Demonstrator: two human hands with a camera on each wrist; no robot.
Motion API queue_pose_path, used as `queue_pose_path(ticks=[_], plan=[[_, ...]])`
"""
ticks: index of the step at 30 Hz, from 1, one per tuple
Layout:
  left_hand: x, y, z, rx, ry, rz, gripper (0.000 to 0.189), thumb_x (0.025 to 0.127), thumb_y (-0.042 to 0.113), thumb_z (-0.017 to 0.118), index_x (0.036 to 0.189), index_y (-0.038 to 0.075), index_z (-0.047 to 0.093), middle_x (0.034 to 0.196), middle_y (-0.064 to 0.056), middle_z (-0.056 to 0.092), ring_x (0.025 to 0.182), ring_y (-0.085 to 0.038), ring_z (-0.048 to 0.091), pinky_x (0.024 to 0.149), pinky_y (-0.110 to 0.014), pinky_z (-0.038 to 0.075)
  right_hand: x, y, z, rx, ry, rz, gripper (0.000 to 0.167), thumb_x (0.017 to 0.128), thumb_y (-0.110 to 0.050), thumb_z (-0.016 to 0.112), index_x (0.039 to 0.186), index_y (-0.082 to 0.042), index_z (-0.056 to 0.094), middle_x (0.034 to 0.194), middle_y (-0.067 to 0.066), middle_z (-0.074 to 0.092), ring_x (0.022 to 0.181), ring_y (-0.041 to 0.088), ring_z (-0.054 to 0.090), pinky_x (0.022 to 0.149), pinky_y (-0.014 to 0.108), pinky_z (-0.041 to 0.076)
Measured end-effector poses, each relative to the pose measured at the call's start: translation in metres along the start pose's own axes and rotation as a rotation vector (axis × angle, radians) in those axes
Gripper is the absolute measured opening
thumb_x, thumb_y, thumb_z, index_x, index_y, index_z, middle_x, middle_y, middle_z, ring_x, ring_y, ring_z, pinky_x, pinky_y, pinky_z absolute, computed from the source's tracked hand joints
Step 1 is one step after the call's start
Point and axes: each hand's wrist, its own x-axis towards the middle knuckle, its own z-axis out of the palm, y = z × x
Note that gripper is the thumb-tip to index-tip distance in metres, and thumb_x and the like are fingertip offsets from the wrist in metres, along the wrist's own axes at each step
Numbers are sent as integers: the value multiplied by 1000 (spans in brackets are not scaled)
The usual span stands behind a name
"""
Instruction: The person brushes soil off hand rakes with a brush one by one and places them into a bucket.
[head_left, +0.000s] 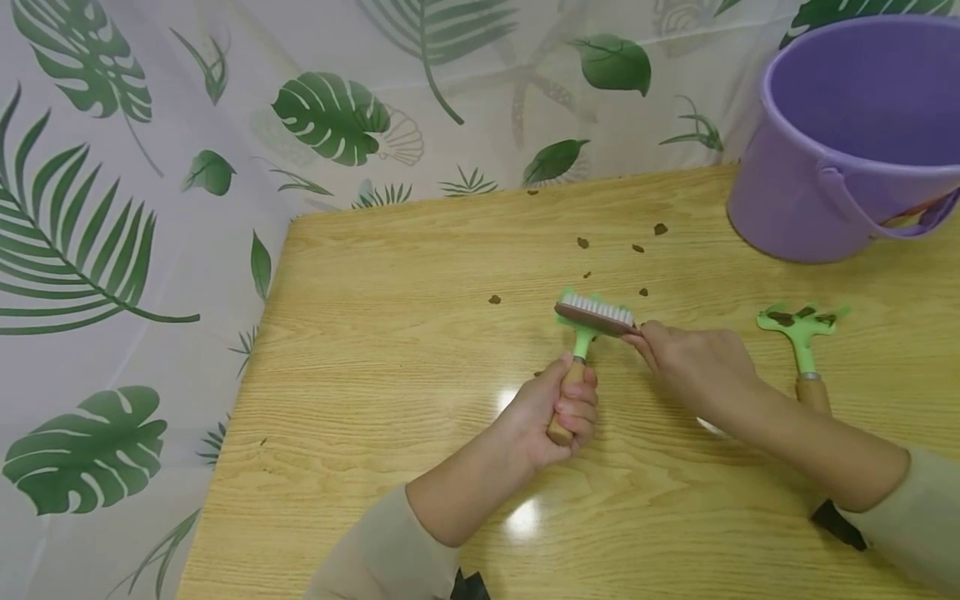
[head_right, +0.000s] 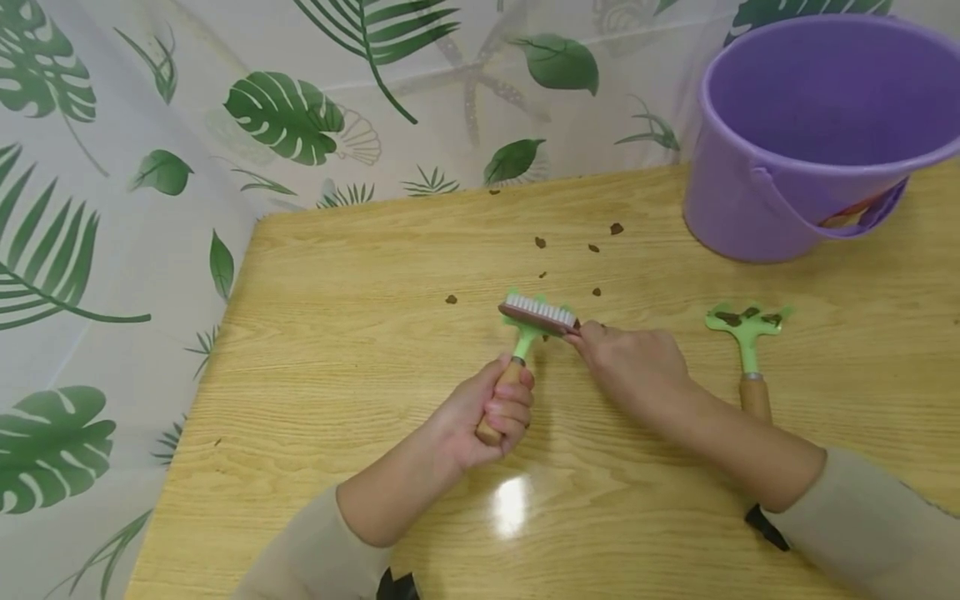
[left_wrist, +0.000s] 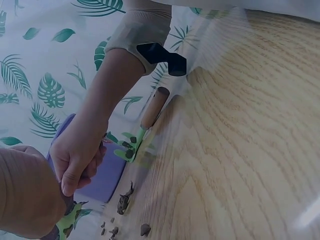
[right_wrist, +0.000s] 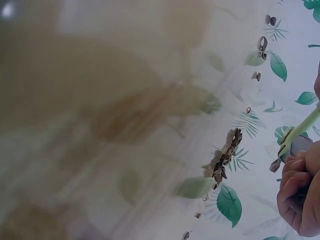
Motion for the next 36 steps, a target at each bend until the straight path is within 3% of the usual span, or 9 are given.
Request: queue_pose_path(ticks=[9,15,22,25,28,32,34,36], plan=[[-8,5,-2,-32,-57,-31,43,103,40,34,75,12,51,51,10,42,35,2,37,34,-5,26,6,-2,-3,-12,76,-28,55,105,-41,18,65,-7,36,48,-7,20,40,4,12,34,20,10],[-12,10,4,-4,-69,-29,45,102,42,34,72,13,51,50,10,42,35,2,36,34,-5,25,12,-2,-9,2,67,-20,56,104,-42,17,68,-5,40,48,-6,22,39,4,14,34,20,12],[-14,11,2,56,-82,-1,43,103,41,33,75,13,49,51,11,41,35,3,36,34,-5,24,9,0,-11,29,54,26,57,104,-43,17,67,-6,39,48,-6,22,40,4,13,34,20,12],[-14,10,-6,30,-54,-27,44,103,41,31,74,13,48,51,11,40,35,3,36,34,-4,24,9,7,-16,77,-1,118,58,104,-43,20,70,-3,44,45,-4,29,36,5,19,32,20,17],[-12,8,-14,-5,-30,-81,47,103,42,28,73,12,47,51,10,40,36,3,36,35,-4,24,11,20,-27,320,-183,369,56,103,-43,25,76,-1,50,47,0,40,35,8,28,31,23,26],[-12,9,-17,11,-45,-79,45,103,42,29,75,12,48,53,10,41,37,3,36,36,-4,25,16,39,-41,903,-422,823,51,100,-49,32,84,-4,51,55,-3,46,40,9,39,35,26,36],[-13,11,-15,32,-53,-57,43,103,41,30,76,13,48,53,11,42,38,3,37,36,-4,26,19,44,-45,1160,-478,964,49,99,-50,35,85,-6,52,56,-4,47,41,8,41,36,26,40],[-13,13,-13,38,-51,-54,42,103,42,31,77,13,48,53,11,42,38,3,37,36,-4,27,20,48,-47,1351,-502,1035,44,99,-48,39,84,-9,54,57,-4,48,41,8,42,37,24,42]])
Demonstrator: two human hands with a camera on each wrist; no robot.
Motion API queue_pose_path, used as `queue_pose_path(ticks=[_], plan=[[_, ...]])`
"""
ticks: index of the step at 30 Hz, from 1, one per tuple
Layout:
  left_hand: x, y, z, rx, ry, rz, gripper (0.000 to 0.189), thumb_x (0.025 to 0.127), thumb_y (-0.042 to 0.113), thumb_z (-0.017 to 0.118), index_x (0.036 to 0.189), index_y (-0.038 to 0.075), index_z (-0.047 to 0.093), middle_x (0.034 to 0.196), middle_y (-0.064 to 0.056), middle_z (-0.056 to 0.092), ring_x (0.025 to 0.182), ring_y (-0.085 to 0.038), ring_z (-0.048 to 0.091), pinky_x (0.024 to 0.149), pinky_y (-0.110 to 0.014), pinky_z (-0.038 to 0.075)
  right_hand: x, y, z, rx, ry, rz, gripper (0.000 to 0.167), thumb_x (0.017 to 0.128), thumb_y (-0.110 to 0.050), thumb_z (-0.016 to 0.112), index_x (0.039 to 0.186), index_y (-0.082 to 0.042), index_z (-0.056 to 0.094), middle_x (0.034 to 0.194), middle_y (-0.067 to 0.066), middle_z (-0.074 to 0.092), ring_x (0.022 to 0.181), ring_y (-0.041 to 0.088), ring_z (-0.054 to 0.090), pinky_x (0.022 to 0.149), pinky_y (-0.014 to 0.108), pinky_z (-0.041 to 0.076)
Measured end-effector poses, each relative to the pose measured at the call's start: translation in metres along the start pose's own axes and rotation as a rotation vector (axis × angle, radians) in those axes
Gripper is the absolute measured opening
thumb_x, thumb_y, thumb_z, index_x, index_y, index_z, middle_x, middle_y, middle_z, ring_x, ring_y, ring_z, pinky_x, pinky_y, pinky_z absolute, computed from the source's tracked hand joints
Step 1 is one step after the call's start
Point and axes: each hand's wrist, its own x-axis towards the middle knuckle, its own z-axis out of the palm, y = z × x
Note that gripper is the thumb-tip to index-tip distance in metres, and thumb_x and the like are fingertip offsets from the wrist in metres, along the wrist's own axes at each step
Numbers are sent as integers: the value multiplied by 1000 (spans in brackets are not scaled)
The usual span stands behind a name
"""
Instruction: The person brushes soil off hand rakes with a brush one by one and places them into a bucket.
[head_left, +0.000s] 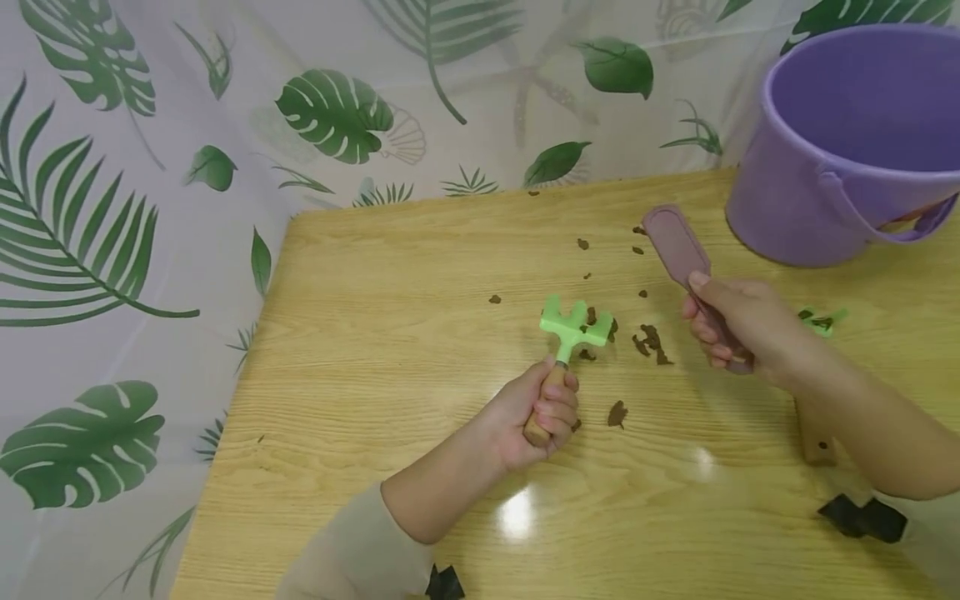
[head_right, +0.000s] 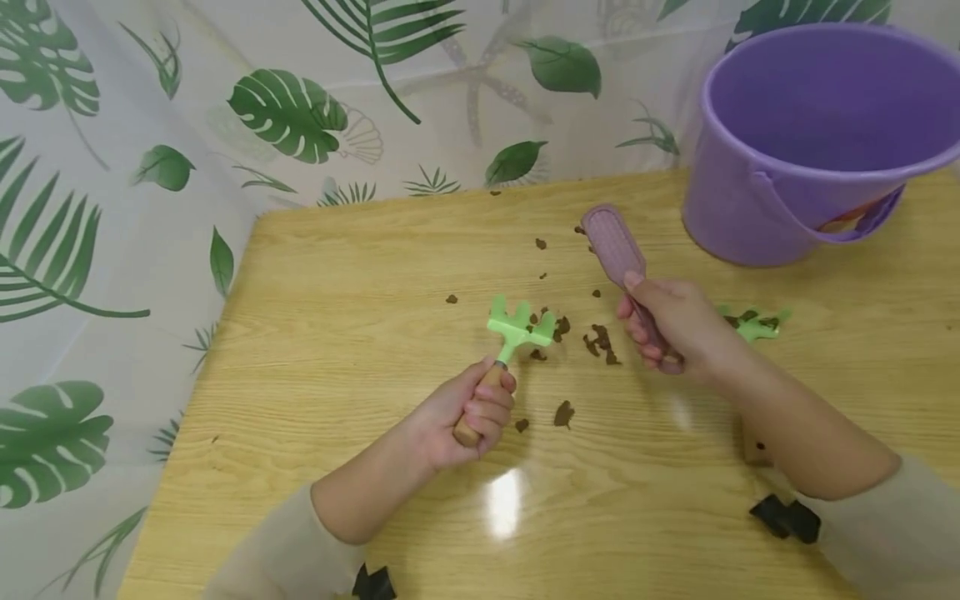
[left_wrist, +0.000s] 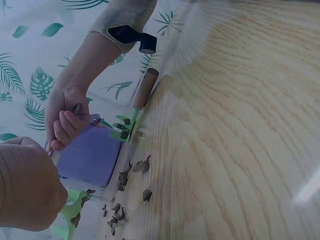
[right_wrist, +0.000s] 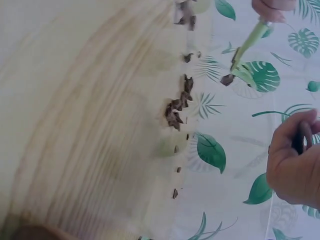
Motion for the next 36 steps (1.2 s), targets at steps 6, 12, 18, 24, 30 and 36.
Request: queue_pose_path(ticks=[6,12,18,24,30,36], plan=[[-1,3,2,-7,-20,-29,42,103,42,32,78,12,48,54,10,42,38,2,37,35,-5,27,0,-3,-3,174,-123,64,38,99,-42,44,82,-11,57,58,-3,51,43,8,45,41,23,46],[2,4,4,3,-48,-39,41,103,41,33,79,12,48,55,10,43,38,2,39,35,-6,28,-2,1,1,167,-314,48,38,102,-39,39,83,-11,56,58,-4,51,42,6,47,39,20,46],[4,4,7,17,-45,-39,41,103,41,32,79,12,49,54,10,44,38,2,40,35,-6,29,-4,5,13,50,-395,54,41,102,-41,38,83,-9,55,55,-5,49,39,5,45,34,21,39],[3,6,7,17,-51,-19,41,103,40,32,78,12,50,55,10,44,39,3,41,35,-5,30,-9,12,22,-161,-372,54,44,103,-39,36,84,-2,52,50,-3,46,35,6,42,32,25,42],[-1,8,9,30,-71,-18,41,102,41,33,78,12,50,55,10,45,39,3,41,35,-5,30,-13,20,30,-458,-229,-5,45,104,-36,34,86,0,54,52,0,46,35,9,41,32,27,41],[-2,5,10,88,-46,-10,42,103,42,29,79,13,48,54,11,43,39,3,40,36,-5,29,-11,23,39,-717,-136,-102,46,104,-37,31,83,-4,56,49,-1,41,35,11,36,33,27,38]])
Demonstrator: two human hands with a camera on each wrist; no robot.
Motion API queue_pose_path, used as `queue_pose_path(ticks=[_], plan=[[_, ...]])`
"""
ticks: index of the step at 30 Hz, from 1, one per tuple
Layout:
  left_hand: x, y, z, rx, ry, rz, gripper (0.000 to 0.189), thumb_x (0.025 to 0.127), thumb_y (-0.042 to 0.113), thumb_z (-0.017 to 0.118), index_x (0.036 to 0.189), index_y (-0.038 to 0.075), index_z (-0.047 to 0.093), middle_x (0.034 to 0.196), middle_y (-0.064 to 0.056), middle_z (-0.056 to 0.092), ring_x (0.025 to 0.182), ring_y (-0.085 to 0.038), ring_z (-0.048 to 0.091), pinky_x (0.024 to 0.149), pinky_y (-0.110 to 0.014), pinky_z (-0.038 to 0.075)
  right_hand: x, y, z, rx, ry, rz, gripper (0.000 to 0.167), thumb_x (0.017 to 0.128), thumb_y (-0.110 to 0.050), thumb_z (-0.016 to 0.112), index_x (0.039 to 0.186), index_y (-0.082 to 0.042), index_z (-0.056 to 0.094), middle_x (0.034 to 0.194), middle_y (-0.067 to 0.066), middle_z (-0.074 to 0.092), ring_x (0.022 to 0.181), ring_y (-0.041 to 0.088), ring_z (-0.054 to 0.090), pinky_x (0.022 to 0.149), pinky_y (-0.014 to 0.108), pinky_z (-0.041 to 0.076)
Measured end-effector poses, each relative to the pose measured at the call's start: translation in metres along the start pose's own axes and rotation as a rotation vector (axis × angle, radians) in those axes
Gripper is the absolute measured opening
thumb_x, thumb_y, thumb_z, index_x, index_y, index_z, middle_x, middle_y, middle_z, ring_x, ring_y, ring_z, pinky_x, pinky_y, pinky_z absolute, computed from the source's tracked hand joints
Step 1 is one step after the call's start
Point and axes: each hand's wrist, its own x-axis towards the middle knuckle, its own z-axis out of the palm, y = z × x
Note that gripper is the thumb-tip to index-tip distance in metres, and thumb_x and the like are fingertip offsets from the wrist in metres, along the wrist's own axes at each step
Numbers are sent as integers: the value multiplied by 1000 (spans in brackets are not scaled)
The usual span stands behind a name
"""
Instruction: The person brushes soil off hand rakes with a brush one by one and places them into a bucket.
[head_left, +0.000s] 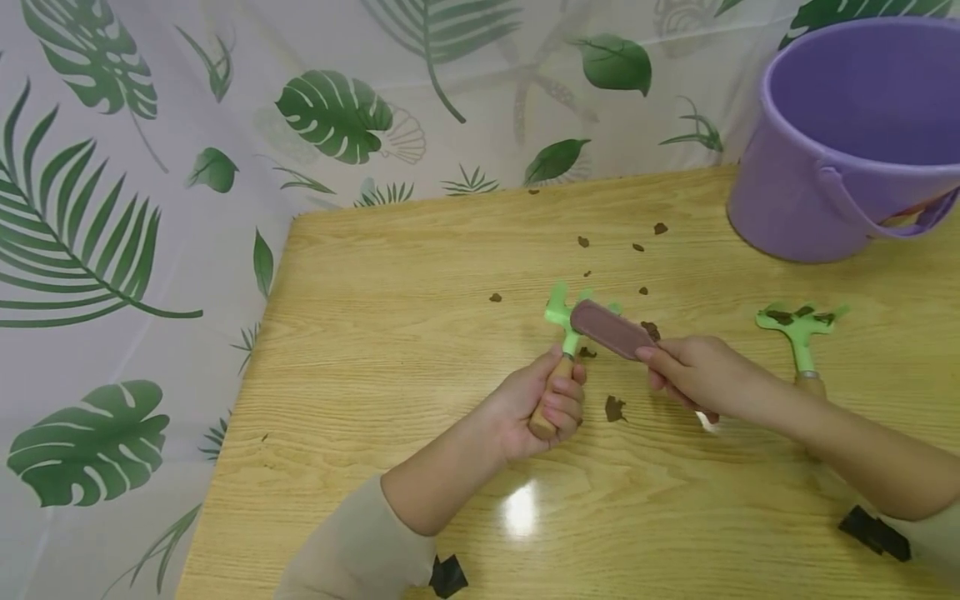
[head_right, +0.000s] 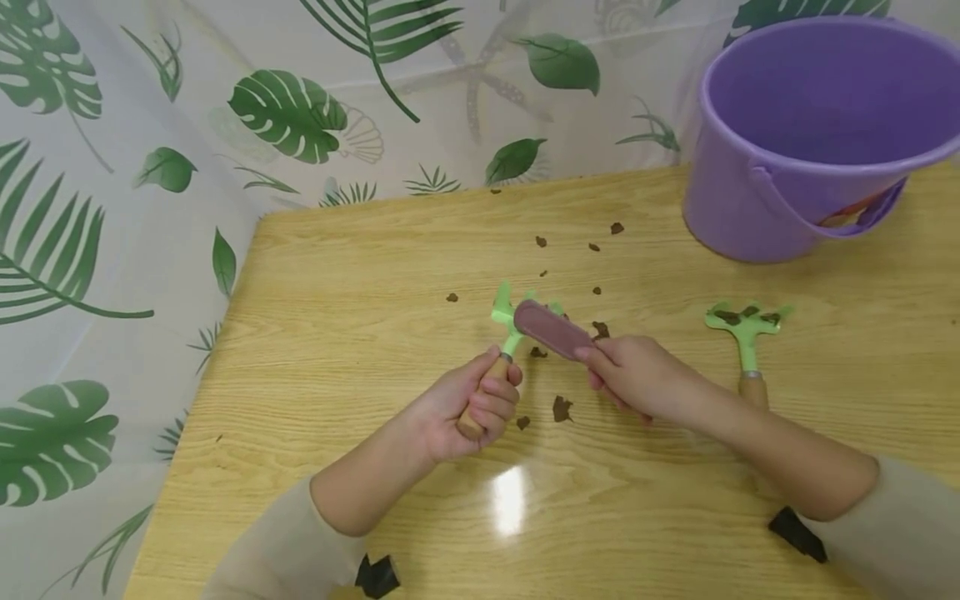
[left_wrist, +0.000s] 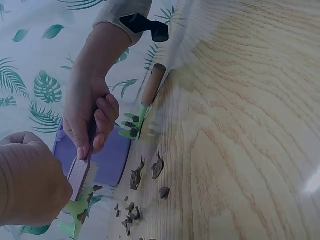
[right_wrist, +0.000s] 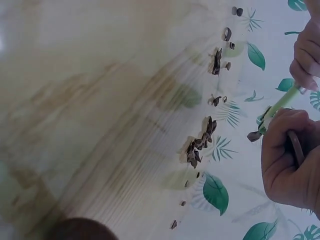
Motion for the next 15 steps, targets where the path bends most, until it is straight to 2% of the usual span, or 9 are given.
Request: queue_pose_path(ticks=[4,7,11,15], plan=[[1,-2,1,19,39,-3,43,103,43,27,78,13,46,54,11,41,39,4,38,36,-5,28,7,-1,0,24,-37,10,47,104,-38,32,77,-5,53,47,-2,40,34,9,34,32,25,36],[2,-3,3,33,68,-1,44,103,43,24,78,14,45,53,12,40,39,4,37,37,-4,27,13,1,0,130,-103,64,48,103,-38,34,76,-4,52,47,-2,41,33,8,35,32,25,37],[5,-6,5,38,88,-33,44,104,42,23,77,14,44,54,12,38,39,5,36,37,-3,26,20,3,1,287,-175,135,46,103,-35,36,75,-2,51,49,-2,43,34,8,37,33,25,39],[9,-9,7,37,114,-39,44,103,42,25,76,14,45,54,12,37,40,5,34,37,-3,26,26,1,4,296,-163,114,45,103,-34,36,74,-3,50,49,-1,44,34,8,38,33,25,39]])
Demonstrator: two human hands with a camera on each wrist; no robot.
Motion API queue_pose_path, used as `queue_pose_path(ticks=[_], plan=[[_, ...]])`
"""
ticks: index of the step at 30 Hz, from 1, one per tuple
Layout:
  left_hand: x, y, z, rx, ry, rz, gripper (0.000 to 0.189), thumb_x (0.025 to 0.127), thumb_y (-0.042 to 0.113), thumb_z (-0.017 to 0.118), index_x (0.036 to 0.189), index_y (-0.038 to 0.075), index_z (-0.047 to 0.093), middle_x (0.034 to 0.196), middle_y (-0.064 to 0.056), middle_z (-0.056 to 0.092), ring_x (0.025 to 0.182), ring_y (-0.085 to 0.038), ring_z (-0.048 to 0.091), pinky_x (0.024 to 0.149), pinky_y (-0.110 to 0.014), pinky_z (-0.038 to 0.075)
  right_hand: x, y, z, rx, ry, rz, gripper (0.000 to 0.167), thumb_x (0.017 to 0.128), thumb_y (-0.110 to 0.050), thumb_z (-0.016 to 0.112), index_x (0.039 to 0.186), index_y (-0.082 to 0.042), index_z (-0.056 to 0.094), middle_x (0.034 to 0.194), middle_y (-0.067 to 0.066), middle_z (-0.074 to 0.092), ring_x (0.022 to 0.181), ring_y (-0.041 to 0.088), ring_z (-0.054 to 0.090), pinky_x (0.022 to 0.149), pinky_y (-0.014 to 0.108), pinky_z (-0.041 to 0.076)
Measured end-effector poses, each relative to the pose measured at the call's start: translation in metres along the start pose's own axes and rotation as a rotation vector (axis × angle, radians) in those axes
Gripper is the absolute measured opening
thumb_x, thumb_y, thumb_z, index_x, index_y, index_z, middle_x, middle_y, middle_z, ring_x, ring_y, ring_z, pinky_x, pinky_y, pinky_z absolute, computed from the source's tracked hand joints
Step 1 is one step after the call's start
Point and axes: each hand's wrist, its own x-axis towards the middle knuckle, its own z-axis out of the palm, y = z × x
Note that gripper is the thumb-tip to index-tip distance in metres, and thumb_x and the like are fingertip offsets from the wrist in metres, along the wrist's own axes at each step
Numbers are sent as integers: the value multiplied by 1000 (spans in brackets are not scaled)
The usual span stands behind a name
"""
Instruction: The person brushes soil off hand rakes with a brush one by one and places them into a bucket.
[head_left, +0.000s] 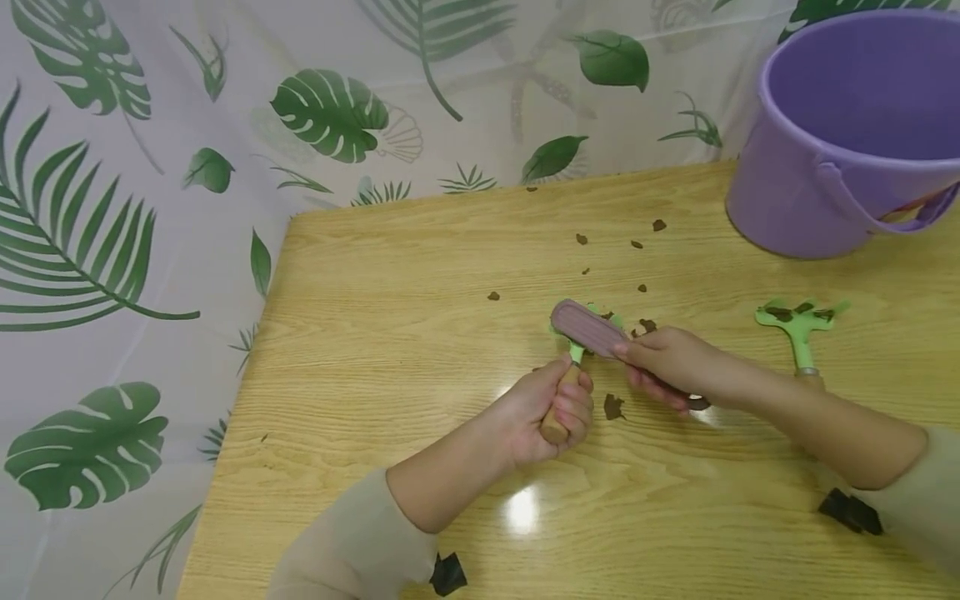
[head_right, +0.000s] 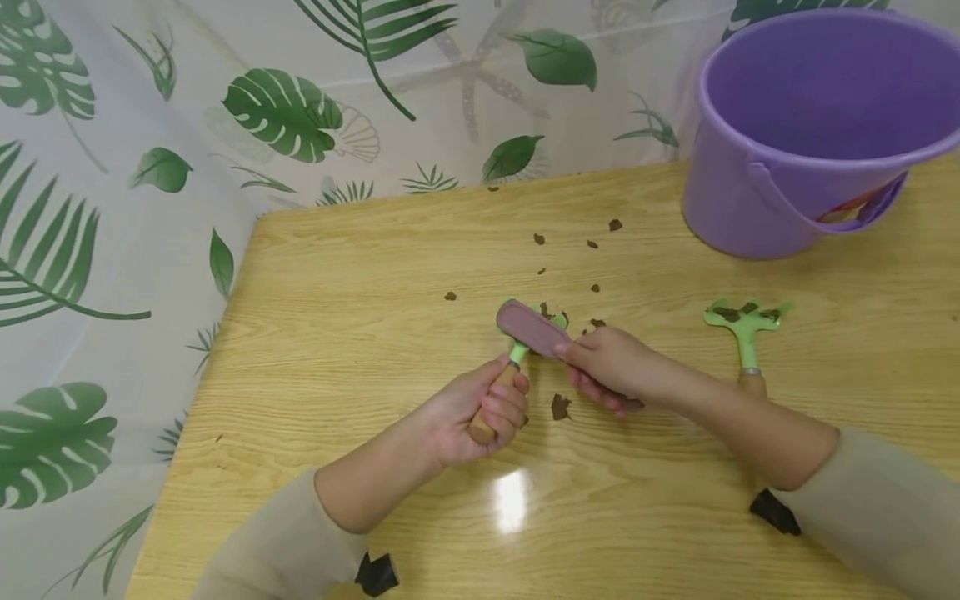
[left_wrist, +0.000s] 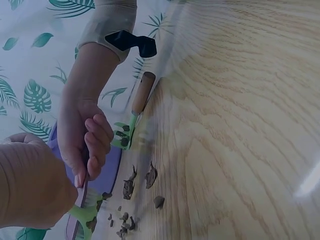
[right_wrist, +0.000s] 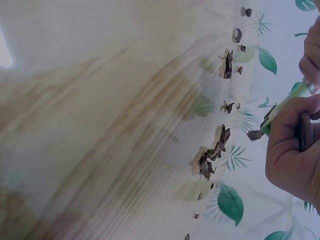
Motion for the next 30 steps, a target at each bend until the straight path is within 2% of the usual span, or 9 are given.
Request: queue_pose_path(ticks=[5,8,11,15,19,24,30], plan=[[6,-3,4,-1,17,32,44,103,43,26,76,14,45,55,12,36,42,6,31,39,-1,22,11,-11,5,-126,114,-75,49,103,-37,36,72,-2,52,48,0,46,34,10,41,33,24,37],[10,-7,6,-5,1,31,43,103,43,26,76,14,44,55,12,36,42,5,31,39,-2,23,19,-25,4,-141,162,-88,49,102,-39,37,74,-3,53,49,-1,47,35,10,42,35,25,40],[13,-10,6,-17,0,27,43,103,43,28,77,13,45,54,12,37,41,5,31,39,-3,23,18,-37,-4,-49,168,-59,49,101,-43,38,77,-3,52,50,-2,46,37,9,41,36,27,41],[14,-8,4,-50,17,46,43,103,43,30,77,13,46,53,13,38,39,6,31,39,-2,21,6,-43,-24,94,166,-24,49,100,-46,40,77,-4,51,49,-3,44,36,8,38,34,26,39],[12,-6,2,-67,3,33,44,103,44,30,76,13,46,52,12,39,37,5,34,37,-3,22,-8,-38,-39,140,150,-4,49,99,-50,39,77,-8,50,49,-4,43,36,8,38,33,25,36],[9,-3,0,-91,-1,40,42,103,42,31,77,12,47,53,11,40,37,4,35,38,-3,24,-21,-24,-41,27,114,5,52,99,-50,38,78,-4,50,50,-1,43,35,9,38,32,26,37],[5,2,-1,-100,14,57,41,103,41,32,79,12,47,54,11,40,39,4,36,37,-3,25,-39,-8,-33,-261,129,-50,48,102,-43,36,77,-4,52,48,0,42,32,11,37,32,29,38]])
